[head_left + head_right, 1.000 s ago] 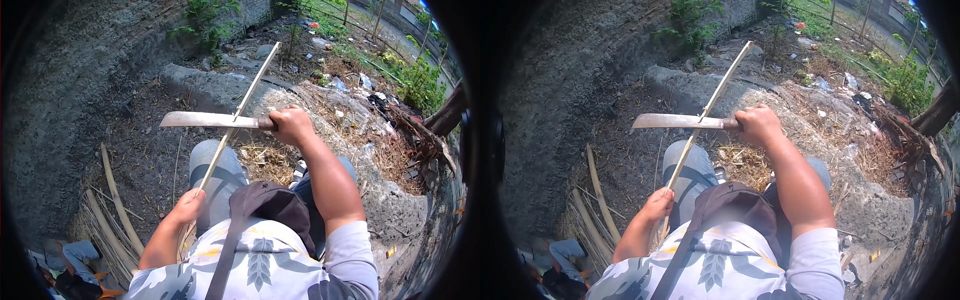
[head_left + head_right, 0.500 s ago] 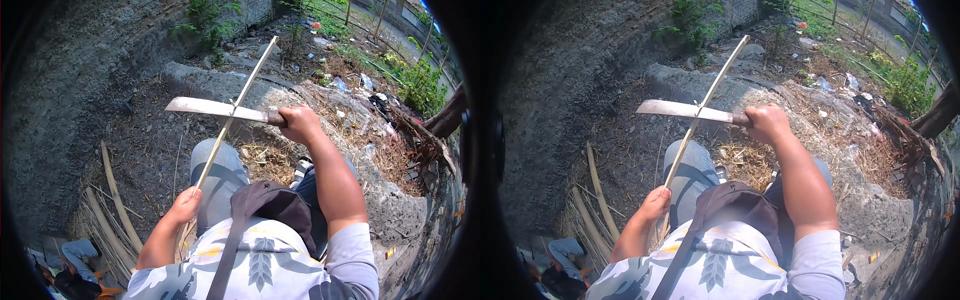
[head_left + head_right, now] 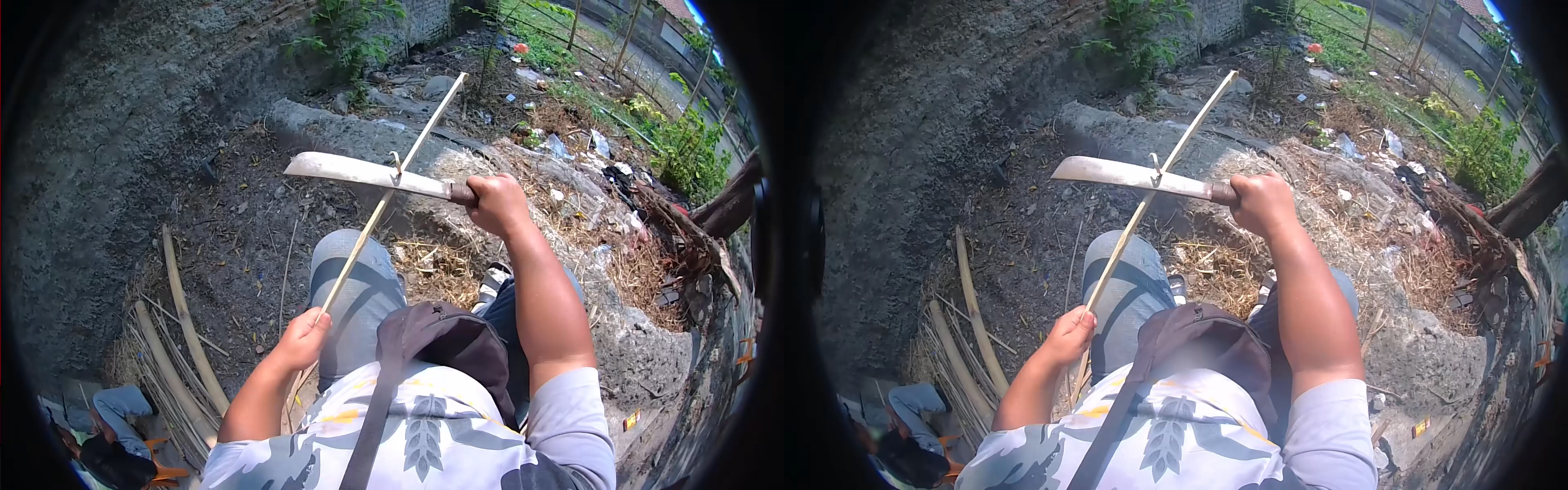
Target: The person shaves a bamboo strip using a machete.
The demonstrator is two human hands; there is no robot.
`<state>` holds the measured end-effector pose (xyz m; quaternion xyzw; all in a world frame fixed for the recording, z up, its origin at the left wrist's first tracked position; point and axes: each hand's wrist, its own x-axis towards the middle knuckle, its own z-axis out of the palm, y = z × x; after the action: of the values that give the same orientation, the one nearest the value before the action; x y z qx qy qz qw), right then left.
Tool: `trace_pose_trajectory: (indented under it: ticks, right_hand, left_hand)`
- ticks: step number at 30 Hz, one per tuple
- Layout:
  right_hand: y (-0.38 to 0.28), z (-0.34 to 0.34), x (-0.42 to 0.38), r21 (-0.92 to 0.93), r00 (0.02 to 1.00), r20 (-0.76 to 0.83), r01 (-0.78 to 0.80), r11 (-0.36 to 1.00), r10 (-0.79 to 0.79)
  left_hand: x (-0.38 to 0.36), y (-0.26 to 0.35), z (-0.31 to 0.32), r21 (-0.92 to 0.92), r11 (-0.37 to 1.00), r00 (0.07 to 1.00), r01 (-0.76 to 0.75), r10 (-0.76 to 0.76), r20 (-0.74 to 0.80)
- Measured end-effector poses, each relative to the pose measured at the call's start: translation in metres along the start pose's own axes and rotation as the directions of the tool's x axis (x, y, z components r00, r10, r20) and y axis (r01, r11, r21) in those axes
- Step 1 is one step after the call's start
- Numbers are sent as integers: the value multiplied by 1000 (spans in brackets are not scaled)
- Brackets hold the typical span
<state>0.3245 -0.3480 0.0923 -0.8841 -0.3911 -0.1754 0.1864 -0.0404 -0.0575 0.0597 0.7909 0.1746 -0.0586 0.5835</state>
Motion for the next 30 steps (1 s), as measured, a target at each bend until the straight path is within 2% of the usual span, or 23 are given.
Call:
trace_pose_trajectory:
  ticks: [2,5,8,9,12,15,16,18,21,24,26,27,30]
  right_hand:
    - [-2,-6,3,-14,1000,-14,1,1000,-1]
    - [-9,-14,-6,34,999,47,0,999,-1]
    - [-17,-7,-7,60,998,40,41,997,-43]
    - [-24,-6,-4,99,988,34,148,984,-152]
    - [-46,-6,-4,83,954,60,289,954,-294]
    - [-48,-12,2,-15,942,1,335,942,-335]
    - [-38,-16,6,-116,951,34,308,944,-306]
    - [-12,-13,7,-127,1000,-1,24,992,-25]
    - [-1,-7,5,-81,994,63,-79,994,84]
    - [-18,-12,5,-47,997,64,-48,998,51]
    - [-26,-12,1,-27,992,86,95,995,-92]
    - [-35,-15,0,-17,980,91,181,983,-179]
    - [-59,-10,2,4,913,43,406,914,-406]
  left_hand:
    - [2,1,-2,-95,992,996,79,-76,36]
    - [1,-1,-1,-117,993,997,31,-23,72]
    - [0,2,4,-257,962,993,93,-69,98]
    - [2,5,5,-291,952,992,99,-71,103]
    - [6,8,7,-344,935,993,89,-58,101]
    - [3,1,6,-302,952,995,59,-32,93]
    - [-2,-4,3,-297,953,994,65,-34,107]
    - [-10,-5,5,-255,965,994,64,-40,98]
    - [-8,-5,11,-178,984,999,0,9,50]
    - [6,-21,17,-219,975,998,-31,44,52]
    - [-1,-19,15,-288,954,993,85,-59,100]
    - [-1,-10,18,-239,971,998,14,0,58]
    - [1,-9,12,-275,961,995,42,-17,94]
